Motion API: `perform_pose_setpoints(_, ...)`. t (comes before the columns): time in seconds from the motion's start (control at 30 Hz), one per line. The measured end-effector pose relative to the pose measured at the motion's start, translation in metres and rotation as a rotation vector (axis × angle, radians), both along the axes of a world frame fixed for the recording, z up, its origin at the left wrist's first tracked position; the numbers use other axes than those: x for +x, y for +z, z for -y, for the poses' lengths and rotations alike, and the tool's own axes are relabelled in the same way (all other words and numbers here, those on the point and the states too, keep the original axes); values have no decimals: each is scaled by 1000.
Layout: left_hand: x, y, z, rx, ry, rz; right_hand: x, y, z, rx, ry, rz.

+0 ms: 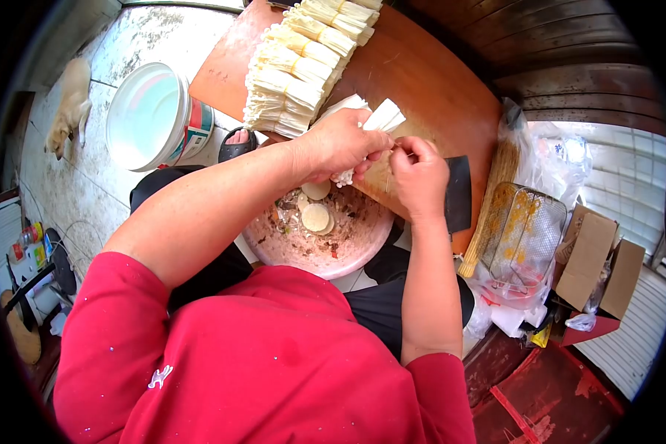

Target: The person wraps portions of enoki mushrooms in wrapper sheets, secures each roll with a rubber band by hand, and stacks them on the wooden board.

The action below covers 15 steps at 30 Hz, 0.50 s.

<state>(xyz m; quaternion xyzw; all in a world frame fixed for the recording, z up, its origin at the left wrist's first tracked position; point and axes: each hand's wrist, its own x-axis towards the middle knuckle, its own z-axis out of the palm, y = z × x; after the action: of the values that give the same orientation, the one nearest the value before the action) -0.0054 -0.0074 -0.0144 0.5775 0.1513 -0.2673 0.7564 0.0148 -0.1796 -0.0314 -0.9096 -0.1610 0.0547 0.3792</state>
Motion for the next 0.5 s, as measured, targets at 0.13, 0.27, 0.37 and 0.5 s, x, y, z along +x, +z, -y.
perform_pose_setpoints(0.13,2,4,-4,123,-13,64,7,21,11,784,-214,-657)
perform_pose_setpoints(0.27,-1,5,-2,122,-42,67,-6,19,7,1140,-41,-1061)
perform_pose_setpoints(0.37,-4,-3,-1,79,-26,52,-8,16,6,1187,-10,-1144)
perform_pose_setpoints(0.5,-4,-2,0,14,82,11,-11,24,4,1232,13,-1132)
